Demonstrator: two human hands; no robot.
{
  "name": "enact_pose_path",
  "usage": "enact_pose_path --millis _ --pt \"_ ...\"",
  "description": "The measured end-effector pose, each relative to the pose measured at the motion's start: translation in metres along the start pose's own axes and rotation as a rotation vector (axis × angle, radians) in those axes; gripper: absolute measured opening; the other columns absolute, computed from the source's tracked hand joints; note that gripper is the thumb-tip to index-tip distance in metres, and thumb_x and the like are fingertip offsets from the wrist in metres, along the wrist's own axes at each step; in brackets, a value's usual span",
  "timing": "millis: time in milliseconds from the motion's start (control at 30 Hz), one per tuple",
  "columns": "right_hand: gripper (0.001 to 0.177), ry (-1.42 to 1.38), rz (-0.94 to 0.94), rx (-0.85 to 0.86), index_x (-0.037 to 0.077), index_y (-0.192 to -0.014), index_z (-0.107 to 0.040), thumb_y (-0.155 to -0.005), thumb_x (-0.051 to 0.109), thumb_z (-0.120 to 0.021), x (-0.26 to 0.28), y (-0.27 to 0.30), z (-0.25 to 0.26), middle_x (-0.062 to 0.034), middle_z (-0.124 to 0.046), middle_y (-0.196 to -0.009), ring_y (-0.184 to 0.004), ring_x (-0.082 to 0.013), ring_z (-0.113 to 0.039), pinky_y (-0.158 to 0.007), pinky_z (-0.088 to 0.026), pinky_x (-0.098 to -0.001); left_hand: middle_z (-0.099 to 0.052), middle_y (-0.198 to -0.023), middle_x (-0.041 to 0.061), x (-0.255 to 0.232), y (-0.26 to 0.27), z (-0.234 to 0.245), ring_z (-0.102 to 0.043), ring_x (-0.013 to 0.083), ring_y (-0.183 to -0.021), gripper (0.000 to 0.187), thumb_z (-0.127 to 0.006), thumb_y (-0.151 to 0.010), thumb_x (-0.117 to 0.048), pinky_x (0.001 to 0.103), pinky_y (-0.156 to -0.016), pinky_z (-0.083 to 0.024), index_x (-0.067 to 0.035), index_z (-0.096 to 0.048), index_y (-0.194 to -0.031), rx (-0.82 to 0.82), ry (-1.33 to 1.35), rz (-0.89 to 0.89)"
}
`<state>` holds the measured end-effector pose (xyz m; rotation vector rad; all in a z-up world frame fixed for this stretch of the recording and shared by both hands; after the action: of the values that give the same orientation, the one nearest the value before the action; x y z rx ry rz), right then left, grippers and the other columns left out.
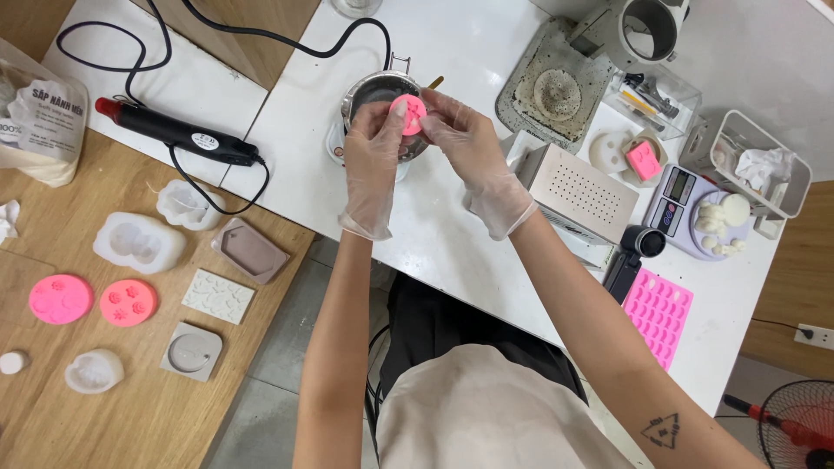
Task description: Demolding wax shapes from silicone molds and cleaning off excess wax at a workshop table.
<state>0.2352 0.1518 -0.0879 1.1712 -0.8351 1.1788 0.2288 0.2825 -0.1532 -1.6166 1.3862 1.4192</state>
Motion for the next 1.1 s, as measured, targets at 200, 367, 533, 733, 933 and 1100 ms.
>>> enact_pose_path --millis 200,367,533,733,933,1100 --pt "0.035 -0.097 0.06 0.019 0.004 -0.124 -0.072 -0.091 0.014 -0.074 -0.007 -0.007 -0.001 -0.0086 -0.075 -0.096 -0.088 -0.0124 -0.07 -0.08 -0.057 -0.0214 -0.071 -0.08 0.004 -0.005 0.006 0.002 -0.07 0.009 -0.065 0.03 -0.077 -0.089 -0.036 0.02 -0.061 -0.06 -0.009 -0.069 -0.102 -0.069 0.115 0.053" --pt "0.037 -0.088 0.051 0.02 0.008 -0.118 -0.076 -0.084 0.018 -0.086 -0.016 -0.012 0.001 -0.0042 -0.076 -0.089 -0.082 -0.0092 -0.071 -0.076 -0.059 -0.0198 -0.069 -0.08 0.003 -0.008 0.01 0.001 -0.065 0.0058 -0.069 0.025 -0.078 -0.09 -0.031 0.019 -0.06 -0.057 -0.011 -0.072 -0.103 -0.12 0.117 0.006" --pt "0.037 -0.059 0.041 0.022 0.006 -0.117 -0.076 -0.083 0.017 -0.085 -0.015 -0.013 -0.001 -0.0032 -0.075 -0.086 -0.082 -0.0086 -0.071 -0.074 -0.058 -0.0182 -0.068 -0.076 0.004 -0.009 0.01 0.0 -0.063 0.006 -0.064 0.024 -0.078 -0.09 -0.031 0.018 -0.057 -0.057 -0.01 -0.072 -0.1 -0.146 0.099 0.027" --pt "0.04 -0.109 -0.018 0.022 -0.001 -0.118 -0.073 -0.083 0.013 -0.084 -0.031 -0.021 -0.012 -0.0106 -0.074 -0.089 -0.084 -0.0156 -0.072 -0.08 -0.062 -0.0259 -0.069 -0.073 0.008 0.005 0.002 0.003 -0.067 0.0116 -0.061 0.029 -0.079 -0.087 -0.032 0.023 -0.054 -0.06 -0.006 -0.071 -0.096 -0.215 0.027 0.049" --pt "0.045 -0.231 -0.18 -0.043 -0.003 -0.118 -0.072 -0.078 0.012 -0.084 -0.045 -0.025 -0.022 -0.0123 -0.074 -0.089 -0.082 -0.0194 -0.075 -0.081 -0.065 -0.0278 -0.07 -0.075 0.013 0.013 -0.006 0.007 -0.072 0.0191 -0.064 0.033 -0.076 -0.087 -0.038 0.027 -0.054 -0.063 -0.006 -0.072 -0.095 -0.22 -0.134 0.043" --pt "0.043 -0.038 -0.07 -0.105 0.004 -0.11 -0.076 -0.072 0.015 -0.093 -0.063 -0.04 -0.018 -0.0068 -0.073 -0.085 -0.08 -0.0162 -0.074 -0.077 -0.062 -0.0263 -0.074 -0.091 0.016 0.005 -0.002 0.005 -0.075 0.0266 -0.087 0.04 -0.071 -0.089 -0.048 0.033 -0.068 -0.066 -0.01 -0.075 -0.102 -0.1 -0.244 0.02"
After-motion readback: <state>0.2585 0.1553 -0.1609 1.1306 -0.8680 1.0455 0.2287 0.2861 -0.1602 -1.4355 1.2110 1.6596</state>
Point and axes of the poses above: each hand's wrist, its own y-axis away from the middle knuckle, its own z-axis out of the back of the hand, x = y × z, the point moved 4 cm from there along -y, towards the middle knuckle
